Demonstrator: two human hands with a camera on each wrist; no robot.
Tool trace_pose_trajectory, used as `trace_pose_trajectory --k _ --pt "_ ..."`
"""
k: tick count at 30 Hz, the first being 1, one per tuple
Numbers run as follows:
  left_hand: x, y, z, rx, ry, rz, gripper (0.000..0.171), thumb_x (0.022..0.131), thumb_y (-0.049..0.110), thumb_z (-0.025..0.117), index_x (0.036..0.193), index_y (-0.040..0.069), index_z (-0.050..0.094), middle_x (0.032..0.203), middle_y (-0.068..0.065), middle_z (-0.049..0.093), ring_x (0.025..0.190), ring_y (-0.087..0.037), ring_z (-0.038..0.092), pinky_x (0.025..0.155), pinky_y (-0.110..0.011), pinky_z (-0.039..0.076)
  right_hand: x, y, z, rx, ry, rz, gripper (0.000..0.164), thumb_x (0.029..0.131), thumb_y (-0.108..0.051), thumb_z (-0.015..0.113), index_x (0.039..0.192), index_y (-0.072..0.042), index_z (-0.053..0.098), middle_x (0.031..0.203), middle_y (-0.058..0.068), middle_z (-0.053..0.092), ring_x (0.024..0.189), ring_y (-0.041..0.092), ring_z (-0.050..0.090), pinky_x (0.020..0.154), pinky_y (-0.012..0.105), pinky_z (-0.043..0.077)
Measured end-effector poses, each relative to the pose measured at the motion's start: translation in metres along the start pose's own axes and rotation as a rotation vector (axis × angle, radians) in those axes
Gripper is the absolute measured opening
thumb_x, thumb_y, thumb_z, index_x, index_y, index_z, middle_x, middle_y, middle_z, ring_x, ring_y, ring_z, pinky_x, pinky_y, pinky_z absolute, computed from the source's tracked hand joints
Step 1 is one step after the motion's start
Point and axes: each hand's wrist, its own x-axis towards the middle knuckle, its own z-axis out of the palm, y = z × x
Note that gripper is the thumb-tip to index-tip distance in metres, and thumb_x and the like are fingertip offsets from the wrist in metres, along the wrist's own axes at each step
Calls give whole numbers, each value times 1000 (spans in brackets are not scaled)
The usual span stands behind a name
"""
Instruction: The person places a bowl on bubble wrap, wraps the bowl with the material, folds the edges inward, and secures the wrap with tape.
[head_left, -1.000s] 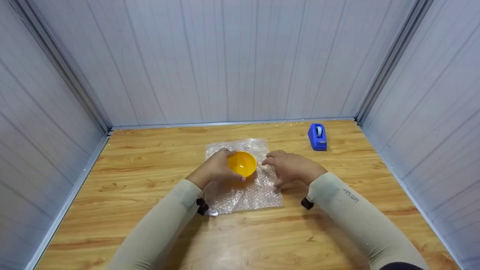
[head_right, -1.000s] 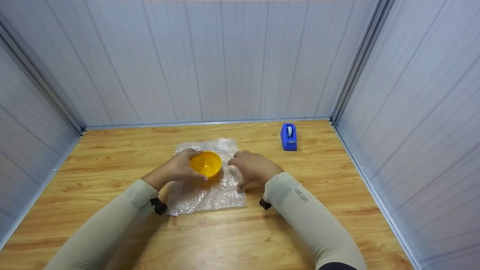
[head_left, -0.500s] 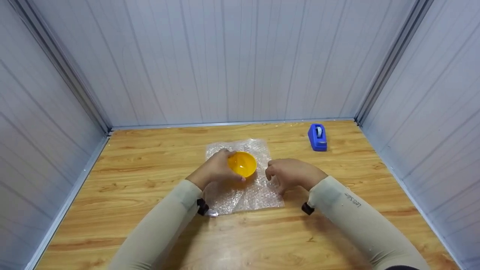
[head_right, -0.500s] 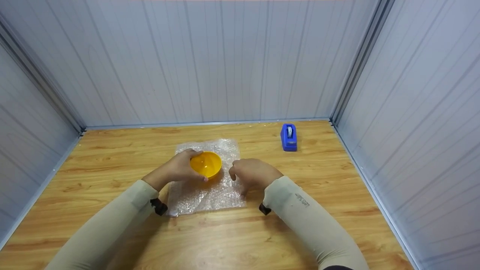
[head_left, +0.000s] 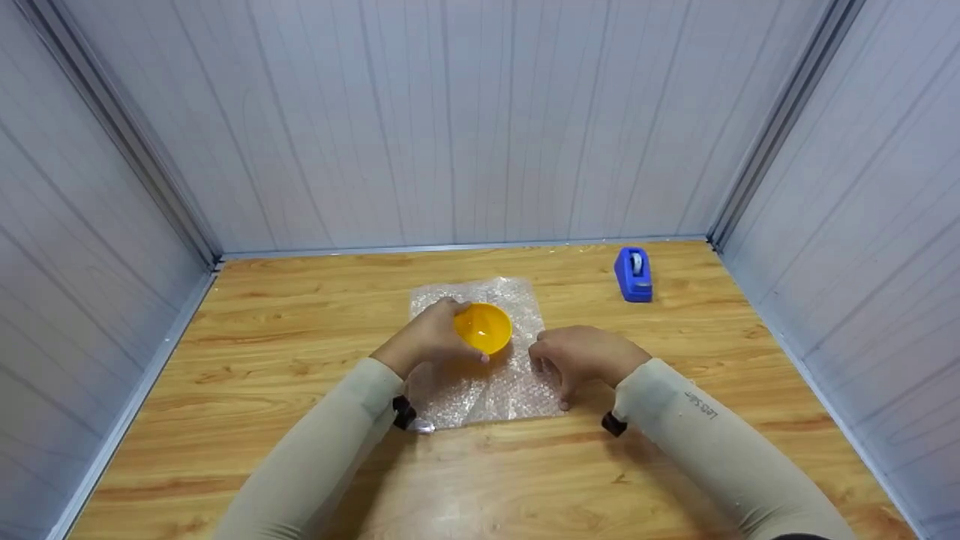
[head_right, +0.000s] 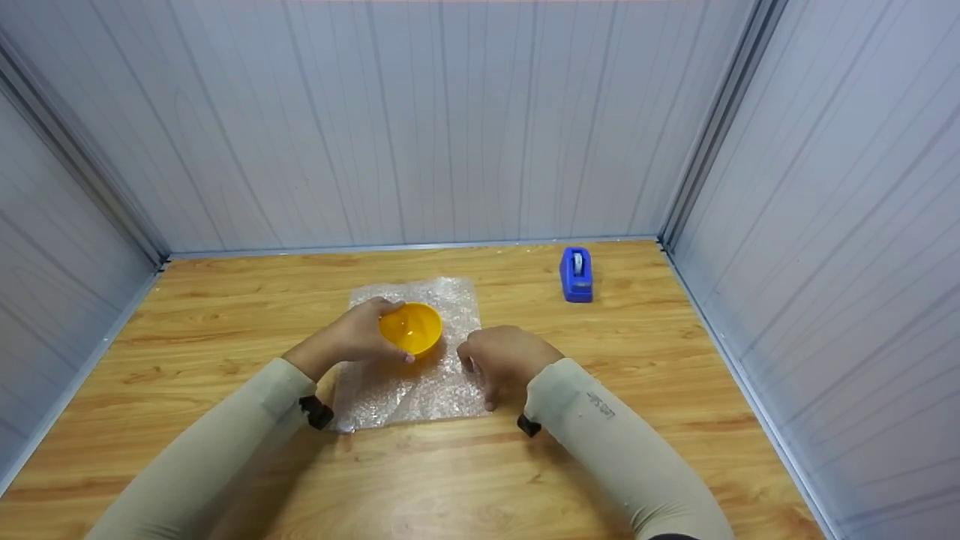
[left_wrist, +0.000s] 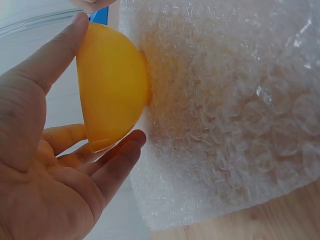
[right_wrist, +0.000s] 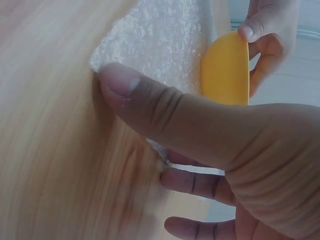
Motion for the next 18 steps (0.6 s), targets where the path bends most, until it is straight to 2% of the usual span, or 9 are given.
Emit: trace_pose_trajectory --k 8,12,18 --pt "-4 4 -2 -9 1 -28 110 75 33 108 165 1 55 158 -20 64 141 -37 65 132 -50 48 1 -2 -1 1 -11 5 57 71 -29 112 115 -19 76 103 -2 68 85 16 58 83 35 57" --pt "-4 4 -2 -6 0 -42 112 75 35 109 166 3 54 162 -20 61 146 -38 62 134 -51 45 2 0 -1 10 5 -7 45 80 -23 106 116 -17 80 104 -1 72 86 16 60 88 38 61" --pt "-3 2 -2 5 -2 -26 113 75 36 109 166 2 54 161 -21 61 147 -39 62 135 -52 44 4 2 -4 -8 10 -17 22 95 -10 92 116 -14 84 105 3 78 89 19 67 93 44 66"
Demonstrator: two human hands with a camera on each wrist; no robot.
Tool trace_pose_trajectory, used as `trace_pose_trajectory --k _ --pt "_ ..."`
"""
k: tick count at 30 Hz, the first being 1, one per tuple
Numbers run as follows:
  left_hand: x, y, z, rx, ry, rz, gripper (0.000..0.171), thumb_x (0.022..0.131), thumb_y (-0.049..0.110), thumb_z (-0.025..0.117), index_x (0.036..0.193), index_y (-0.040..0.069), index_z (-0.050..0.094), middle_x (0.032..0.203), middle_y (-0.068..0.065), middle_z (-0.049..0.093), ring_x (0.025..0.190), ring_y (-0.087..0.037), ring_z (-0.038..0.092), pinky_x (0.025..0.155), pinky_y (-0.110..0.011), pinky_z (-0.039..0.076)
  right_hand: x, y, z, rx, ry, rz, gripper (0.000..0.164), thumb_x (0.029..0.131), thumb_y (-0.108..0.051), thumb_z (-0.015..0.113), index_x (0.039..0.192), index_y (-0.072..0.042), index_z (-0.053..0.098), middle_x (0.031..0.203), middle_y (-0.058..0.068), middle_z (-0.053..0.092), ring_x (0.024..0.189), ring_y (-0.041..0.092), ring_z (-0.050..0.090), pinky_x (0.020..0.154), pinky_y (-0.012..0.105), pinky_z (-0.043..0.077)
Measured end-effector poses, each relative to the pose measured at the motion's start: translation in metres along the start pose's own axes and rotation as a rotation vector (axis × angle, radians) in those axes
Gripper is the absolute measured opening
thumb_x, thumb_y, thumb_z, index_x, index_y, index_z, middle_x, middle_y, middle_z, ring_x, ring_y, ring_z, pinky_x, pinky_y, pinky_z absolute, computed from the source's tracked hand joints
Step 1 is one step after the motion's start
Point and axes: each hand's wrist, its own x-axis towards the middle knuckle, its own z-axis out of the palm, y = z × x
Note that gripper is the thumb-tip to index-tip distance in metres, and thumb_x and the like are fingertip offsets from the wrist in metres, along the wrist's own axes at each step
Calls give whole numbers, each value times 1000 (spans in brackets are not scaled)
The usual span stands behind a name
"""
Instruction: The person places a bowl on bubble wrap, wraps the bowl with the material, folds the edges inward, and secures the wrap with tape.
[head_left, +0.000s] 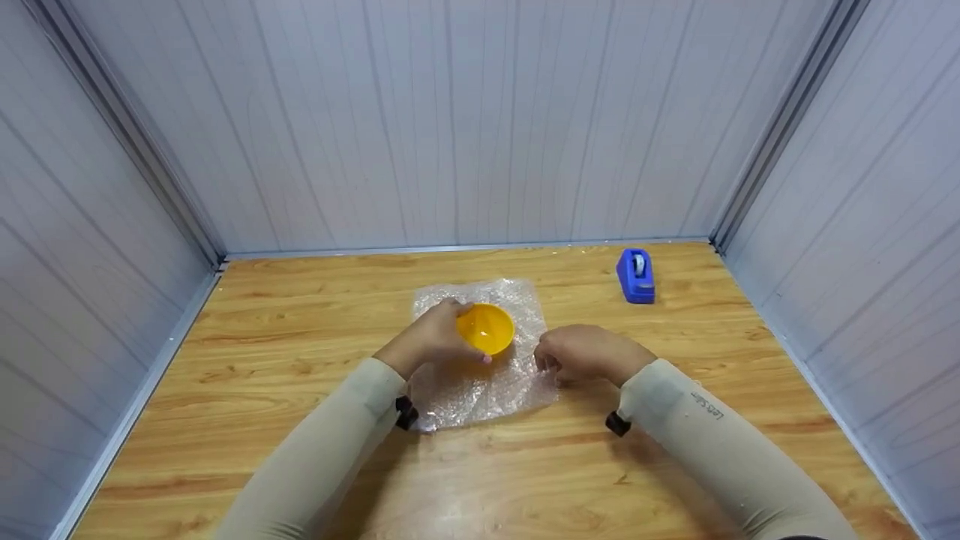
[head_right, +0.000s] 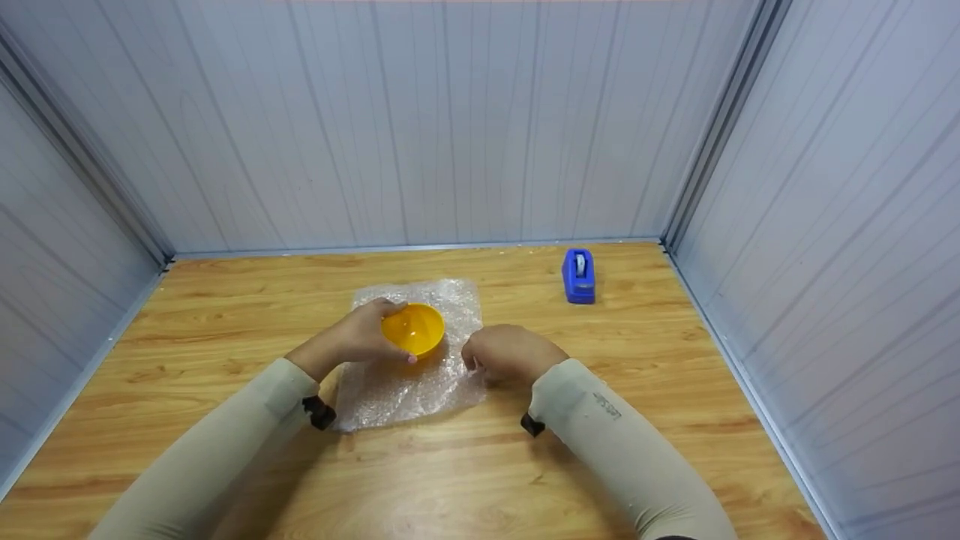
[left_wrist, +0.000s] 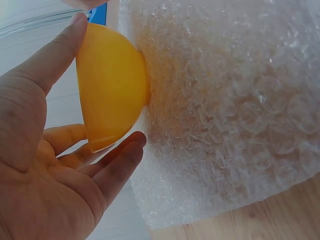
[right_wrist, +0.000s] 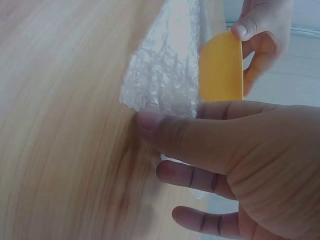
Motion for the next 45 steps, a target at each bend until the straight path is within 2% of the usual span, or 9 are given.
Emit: trace_pose_trajectory --k 3,8,19,24,28,33,37,41,45 --pt "0 -1 0 1 -2 13 113 75 36 109 167 1 53 161 -21 61 147 -38 62 134 -51 45 0 0 -1 -26 18 -30 16 100 -3 83 113 -12 84 105 6 80 90 22 71 94 45 67" --pt "0 -1 1 -9 -3 23 112 75 34 108 166 -1 53 160 -21 62 144 -38 63 132 -50 47 -1 1 -3 -45 80 -88 19 98 4 76 109 -10 85 107 8 84 95 26 77 95 45 67" --pt "0 -2 2 -18 6 7 114 75 36 109 167 0 52 159 -19 62 143 -38 63 133 -50 46 -3 4 -20 23 180 -107 15 109 -8 73 111 -8 87 110 8 86 101 26 81 99 47 68" --pt "1 -3 3 -19 8 6 113 76 37 109 167 1 53 159 -19 62 141 -37 64 131 -49 48 3 3 -25 45 253 -59 14 113 -19 72 107 -11 82 99 5 77 88 22 69 92 43 67" --pt "1 -3 1 8 0 28 111 77 35 107 167 1 53 159 -19 62 139 -36 64 130 -49 49 8 1 -26 51 333 -75 14 113 -20 72 104 -12 78 97 4 71 87 19 62 88 42 64" --pt "1 -5 -3 58 -37 101 100 85 25 98 169 -1 50 163 -25 57 142 -40 62 130 -51 48 17 1 -22 53 433 -126 13 113 -18 72 105 -9 78 104 8 72 94 25 67 91 46 63" --pt "2 -8 -8 47 -59 124 91 98 26 88 172 -1 43 171 -28 48 155 -45 54 136 -55 41 26 0 -21 89 455 -110 15 115 -22 69 110 -11 78 112 8 72 104 27 68 97 47 62" --pt "3 -9 -12 -29 -25 121 72 115 34 69 173 1 43 174 -27 46 159 -47 50 134 -60 43 36 -3 -21 129 453 -54 20 117 -27 66 114 -11 78 119 9 70 112 30 67 102 51 61" --pt "4 -6 -13 -111 34 132 62 121 43 55 165 0 55 169 -25 55 156 -46 55 130 -61 47 44 -4 -20 146 434 28 26 118 -31 63 117 -10 77 122 10 71 117 32 67 106 53 60"
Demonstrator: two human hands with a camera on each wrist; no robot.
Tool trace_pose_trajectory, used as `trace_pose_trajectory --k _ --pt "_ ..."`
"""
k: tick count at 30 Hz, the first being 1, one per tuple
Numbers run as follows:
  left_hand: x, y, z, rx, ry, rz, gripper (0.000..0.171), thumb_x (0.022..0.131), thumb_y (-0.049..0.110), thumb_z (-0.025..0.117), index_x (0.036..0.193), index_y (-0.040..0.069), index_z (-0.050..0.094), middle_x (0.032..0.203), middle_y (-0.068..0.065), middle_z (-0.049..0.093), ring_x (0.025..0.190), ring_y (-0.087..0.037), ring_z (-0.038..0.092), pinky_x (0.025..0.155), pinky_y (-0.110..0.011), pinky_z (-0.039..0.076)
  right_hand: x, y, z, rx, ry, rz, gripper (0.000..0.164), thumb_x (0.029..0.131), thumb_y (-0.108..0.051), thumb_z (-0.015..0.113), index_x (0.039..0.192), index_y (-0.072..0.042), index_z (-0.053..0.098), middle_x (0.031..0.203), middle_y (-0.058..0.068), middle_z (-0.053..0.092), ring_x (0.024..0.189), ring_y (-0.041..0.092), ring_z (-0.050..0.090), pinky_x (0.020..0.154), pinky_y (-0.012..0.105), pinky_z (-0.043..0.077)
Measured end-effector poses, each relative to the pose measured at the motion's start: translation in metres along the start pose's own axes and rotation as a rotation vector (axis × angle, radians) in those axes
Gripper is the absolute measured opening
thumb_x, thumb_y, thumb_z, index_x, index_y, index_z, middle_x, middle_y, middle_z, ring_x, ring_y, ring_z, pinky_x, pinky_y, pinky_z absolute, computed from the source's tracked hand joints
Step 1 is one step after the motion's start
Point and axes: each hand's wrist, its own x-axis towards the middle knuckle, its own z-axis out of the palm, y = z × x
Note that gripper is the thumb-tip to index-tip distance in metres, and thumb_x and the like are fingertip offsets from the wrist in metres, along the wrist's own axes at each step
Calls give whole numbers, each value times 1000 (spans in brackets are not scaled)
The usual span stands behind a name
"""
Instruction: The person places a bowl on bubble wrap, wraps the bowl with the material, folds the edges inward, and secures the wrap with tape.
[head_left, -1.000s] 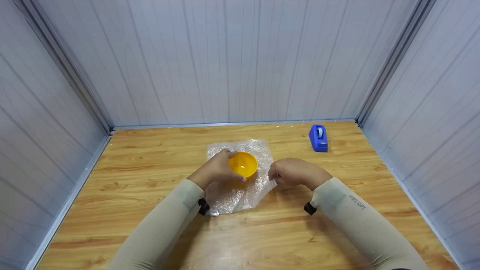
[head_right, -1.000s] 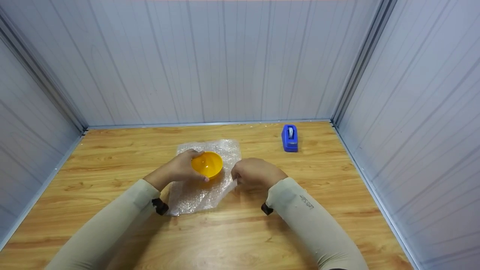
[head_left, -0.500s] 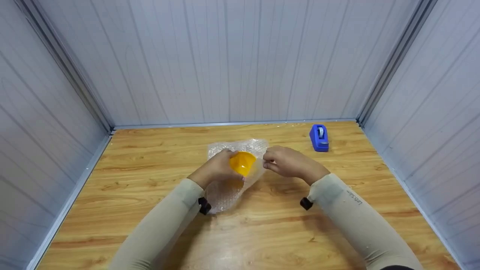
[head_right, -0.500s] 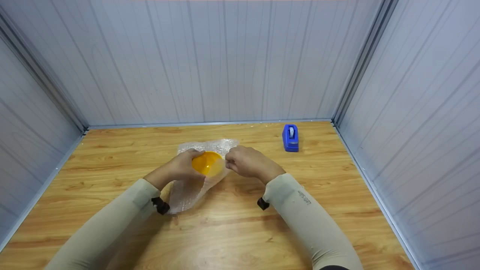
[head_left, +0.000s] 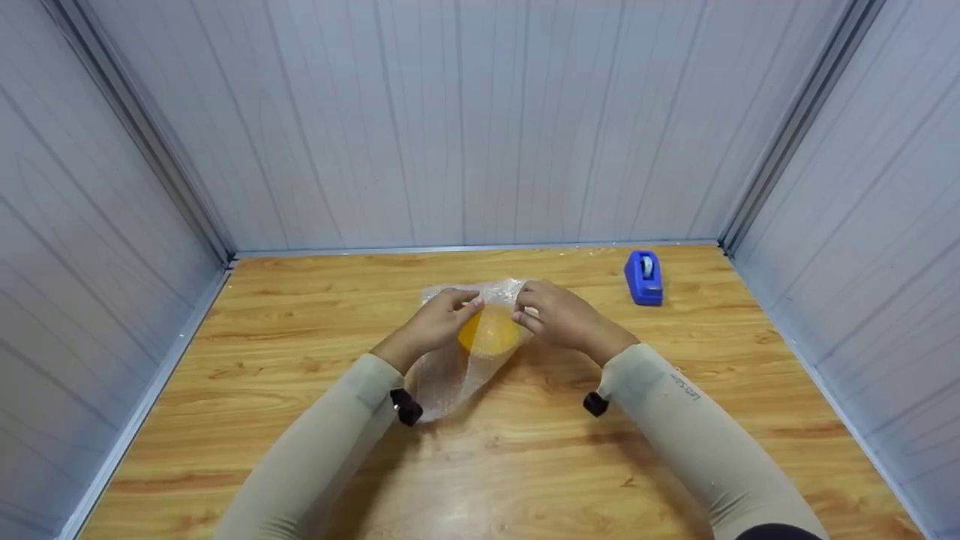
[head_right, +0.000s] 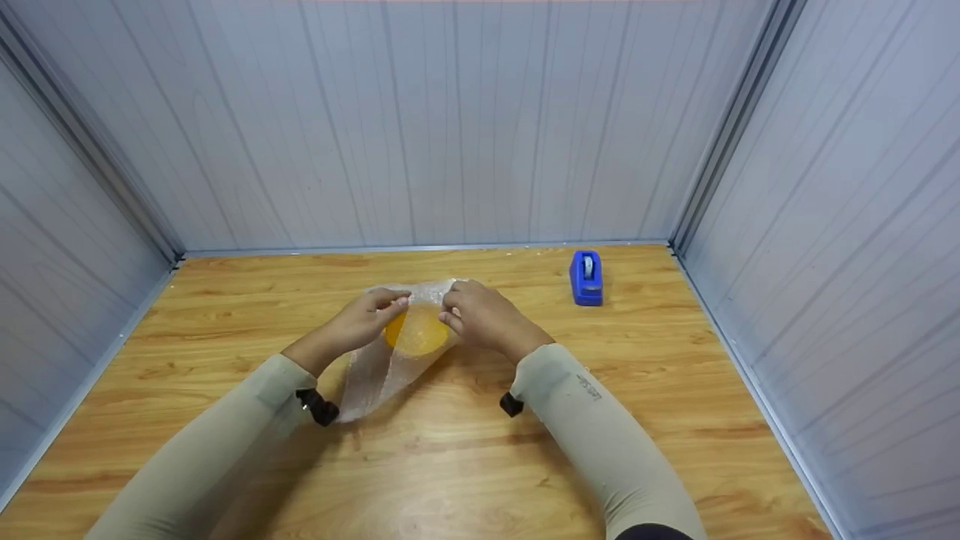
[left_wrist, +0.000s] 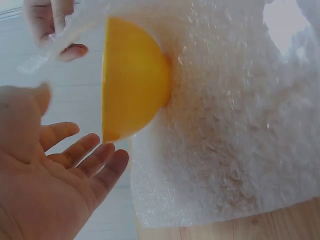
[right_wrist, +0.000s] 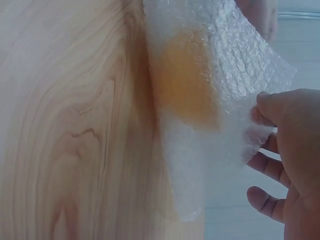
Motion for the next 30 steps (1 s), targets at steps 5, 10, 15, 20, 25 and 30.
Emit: trace_pose_trajectory --k 5,10,15,20,25,30 --pt "1 5 6 -61 23 -18 63 116 46 65 161 3 61 166 -23 57 153 -47 57 127 -59 51 4 1 6 -18 -2 58 30 119 -34 62 117 -8 77 120 11 73 116 33 70 105 54 61" --pt "5 5 15 -54 92 -37 45 110 32 78 142 0 75 151 -24 64 145 -48 62 123 -57 54 7 1 12 -12 35 75 29 117 -33 65 112 -7 78 116 11 74 112 33 71 102 54 62" --pt "9 3 20 -32 155 -39 24 110 24 79 116 2 82 134 -20 72 131 -38 67 115 -54 58 8 1 15 3 67 65 26 114 -31 70 105 -7 78 108 10 74 100 29 70 93 51 62" --pt "12 1 22 -29 169 -51 18 110 20 78 103 4 81 120 -13 77 104 -23 62 89 -38 54 7 4 16 39 72 87 27 114 -32 70 107 -7 77 111 11 74 101 29 70 92 51 63" --pt "15 -1 22 -17 198 -65 14 105 16 83 98 4 83 106 -8 79 93 -17 60 78 -27 50 8 11 13 79 68 207 29 116 -35 67 116 -7 77 120 12 77 111 32 74 100 54 63" --pt "18 -4 24 2 227 -47 15 100 11 87 89 2 83 108 -12 83 102 -23 71 90 -34 61 9 24 14 105 40 300 30 116 -34 65 121 -7 77 128 14 77 118 35 74 106 56 62"
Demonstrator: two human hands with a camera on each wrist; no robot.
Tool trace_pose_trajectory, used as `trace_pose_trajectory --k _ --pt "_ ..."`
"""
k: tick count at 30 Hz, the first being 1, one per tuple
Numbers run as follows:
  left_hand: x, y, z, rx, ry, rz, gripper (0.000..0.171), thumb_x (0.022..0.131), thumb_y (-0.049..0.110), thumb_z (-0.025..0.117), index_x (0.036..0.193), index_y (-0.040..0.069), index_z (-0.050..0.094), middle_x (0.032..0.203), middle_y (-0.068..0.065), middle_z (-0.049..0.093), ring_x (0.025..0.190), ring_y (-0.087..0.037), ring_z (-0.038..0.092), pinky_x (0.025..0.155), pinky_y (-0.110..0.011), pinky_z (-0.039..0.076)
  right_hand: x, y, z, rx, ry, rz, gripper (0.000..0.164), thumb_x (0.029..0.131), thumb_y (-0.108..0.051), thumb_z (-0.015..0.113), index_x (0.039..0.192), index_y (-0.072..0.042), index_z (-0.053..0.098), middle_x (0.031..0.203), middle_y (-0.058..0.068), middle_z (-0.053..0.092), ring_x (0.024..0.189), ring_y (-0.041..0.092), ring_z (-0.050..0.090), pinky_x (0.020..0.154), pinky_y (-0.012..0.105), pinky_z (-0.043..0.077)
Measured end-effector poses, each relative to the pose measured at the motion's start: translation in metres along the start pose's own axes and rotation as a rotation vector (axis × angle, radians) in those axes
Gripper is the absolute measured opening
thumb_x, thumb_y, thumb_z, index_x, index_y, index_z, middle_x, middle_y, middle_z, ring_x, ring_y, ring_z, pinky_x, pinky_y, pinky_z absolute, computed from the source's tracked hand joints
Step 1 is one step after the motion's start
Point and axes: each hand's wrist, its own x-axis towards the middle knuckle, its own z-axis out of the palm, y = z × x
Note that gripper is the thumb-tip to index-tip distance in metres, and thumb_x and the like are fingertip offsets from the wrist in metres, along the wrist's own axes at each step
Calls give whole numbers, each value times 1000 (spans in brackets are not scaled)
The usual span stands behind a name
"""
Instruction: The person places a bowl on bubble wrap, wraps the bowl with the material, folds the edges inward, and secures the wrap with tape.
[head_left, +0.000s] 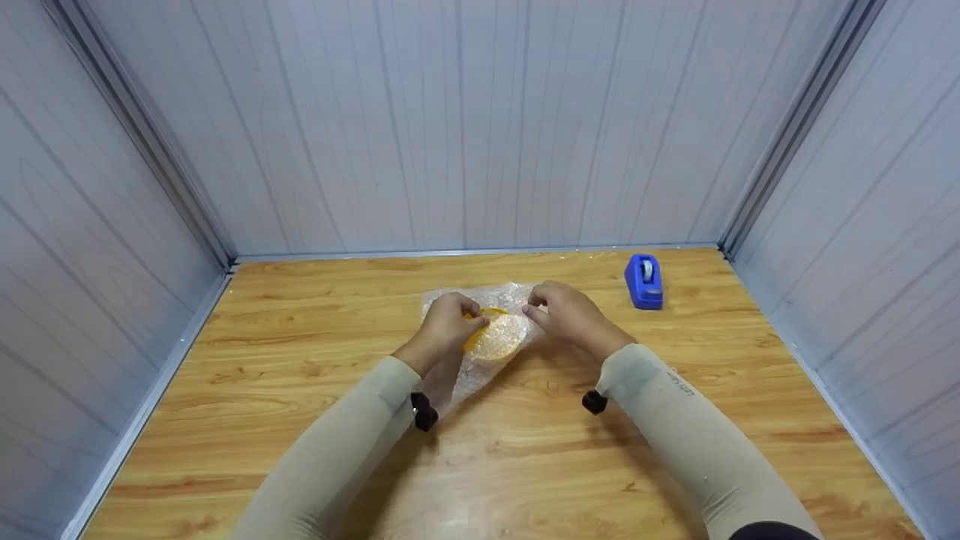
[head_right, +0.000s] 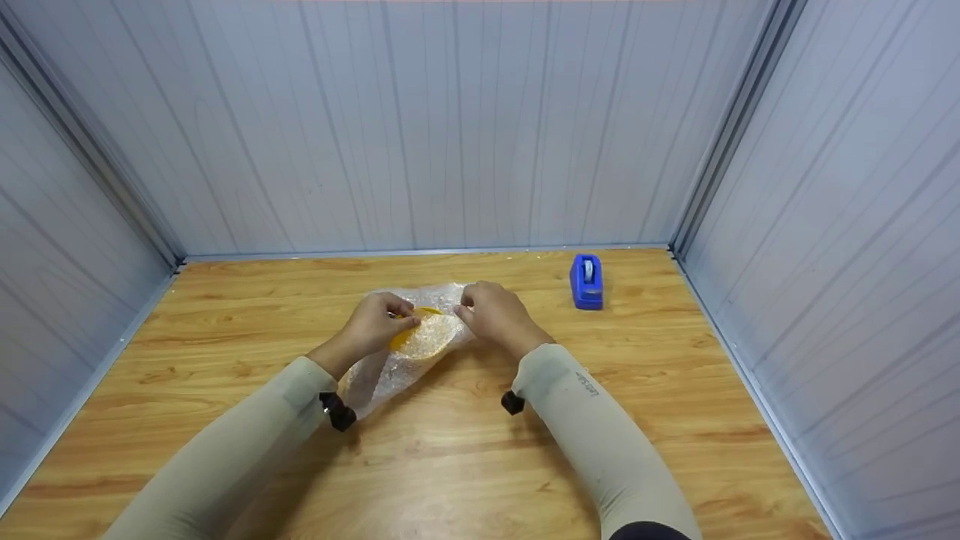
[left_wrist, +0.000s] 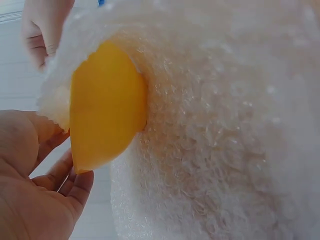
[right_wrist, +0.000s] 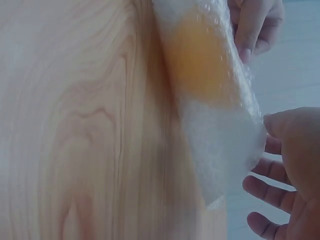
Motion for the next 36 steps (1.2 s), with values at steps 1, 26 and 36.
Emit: trace_pose_trajectory --k 1,26,36 --pt "1 0 1 -3 2 3 15 100 10 88 88 1 83 112 -14 84 108 -25 75 95 -37 63 1 3 0 9 -8 17 30 116 -33 65 121 -7 76 130 15 76 120 35 74 107 57 61" --pt "-1 3 3 -15 -55 9 14 100 8 87 90 -1 84 132 -19 80 135 -39 72 111 -47 64 1 44 6 27 -108 175 36 113 -28 70 137 -2 75 140 20 72 133 40 68 118 60 56" --pt "-4 1 -2 -9 -26 9 12 99 7 88 92 -2 83 129 -19 79 130 -38 73 108 -47 65 8 43 14 -69 -118 125 45 113 -28 71 151 -5 71 154 25 64 148 45 59 130 61 46"
